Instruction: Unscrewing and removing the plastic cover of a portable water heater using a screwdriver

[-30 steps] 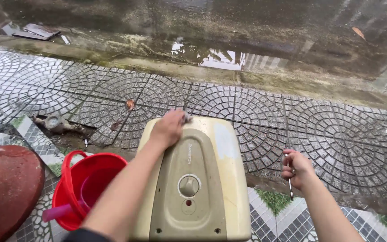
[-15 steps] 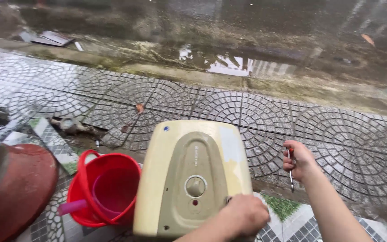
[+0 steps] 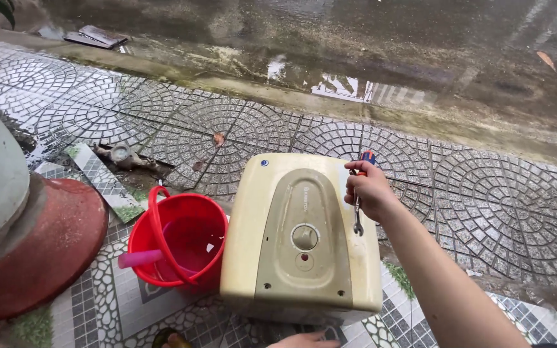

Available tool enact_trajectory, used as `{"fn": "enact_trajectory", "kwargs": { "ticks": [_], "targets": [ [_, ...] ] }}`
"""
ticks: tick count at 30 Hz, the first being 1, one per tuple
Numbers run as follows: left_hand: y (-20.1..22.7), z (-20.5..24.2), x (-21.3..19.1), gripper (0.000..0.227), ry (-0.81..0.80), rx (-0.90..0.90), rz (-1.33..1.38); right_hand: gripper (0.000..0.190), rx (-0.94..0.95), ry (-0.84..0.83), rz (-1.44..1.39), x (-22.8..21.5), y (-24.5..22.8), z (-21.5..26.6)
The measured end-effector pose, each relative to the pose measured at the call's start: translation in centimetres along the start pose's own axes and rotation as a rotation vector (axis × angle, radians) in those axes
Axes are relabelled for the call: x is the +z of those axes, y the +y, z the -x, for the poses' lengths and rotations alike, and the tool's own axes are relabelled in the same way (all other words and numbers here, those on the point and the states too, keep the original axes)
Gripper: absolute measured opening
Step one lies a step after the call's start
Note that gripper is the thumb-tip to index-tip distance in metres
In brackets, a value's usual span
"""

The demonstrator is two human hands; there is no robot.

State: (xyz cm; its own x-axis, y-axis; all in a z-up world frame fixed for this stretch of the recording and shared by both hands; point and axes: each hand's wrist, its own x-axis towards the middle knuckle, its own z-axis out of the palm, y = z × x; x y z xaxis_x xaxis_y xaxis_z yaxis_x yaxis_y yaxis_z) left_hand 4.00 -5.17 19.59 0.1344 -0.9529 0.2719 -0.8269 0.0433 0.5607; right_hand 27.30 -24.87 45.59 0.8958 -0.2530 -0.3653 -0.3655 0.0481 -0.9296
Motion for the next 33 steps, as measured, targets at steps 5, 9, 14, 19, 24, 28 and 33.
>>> {"fn": "enact_trajectory", "kwargs": {
  "ticks": [5,9,14,19,24,28,33],
  "targets": [
    [10.3,-2.3,-20.4,0.031,0.032,-0.068,0.082,0.049,0.037,0.003,-0.094,2.4,-1.4,1.3],
    [7.5,2.4,-27.1,0.074,-0.056,-0.453,-0.378,0.037,0.034,-0.042,0.08,3.2,-2.8,1.7],
    [10.6,-2.7,-31.9,0.116,-0.426,-0.869,-0.336,0.043,-0.005,-0.026,0.412,2.4,-5.5,6.4],
    [10.9,-5.1,-32.0,0.131,-0.45,-0.875,-0.342,0.041,0.01,-0.009,0.291,2.3,-5.9,5.2],
    [9.4,-4.8,-29.4,0.139,-0.517,-0.802,-0.462,0.035,-0.045,-0.046,0.358,2.4,-7.4,6.7],
    [8.4,-4.0,-29.3,0.137,-0.557,-0.753,-0.52,0.033,-0.119,-0.064,0.393,2.2,-9.5,8.6],
    [7.4,-3.0,-29.5,0.129,-0.493,-0.779,-0.436,0.024,-0.156,-0.104,0.258,2.1,-9.9,10.4]
  ]
}}
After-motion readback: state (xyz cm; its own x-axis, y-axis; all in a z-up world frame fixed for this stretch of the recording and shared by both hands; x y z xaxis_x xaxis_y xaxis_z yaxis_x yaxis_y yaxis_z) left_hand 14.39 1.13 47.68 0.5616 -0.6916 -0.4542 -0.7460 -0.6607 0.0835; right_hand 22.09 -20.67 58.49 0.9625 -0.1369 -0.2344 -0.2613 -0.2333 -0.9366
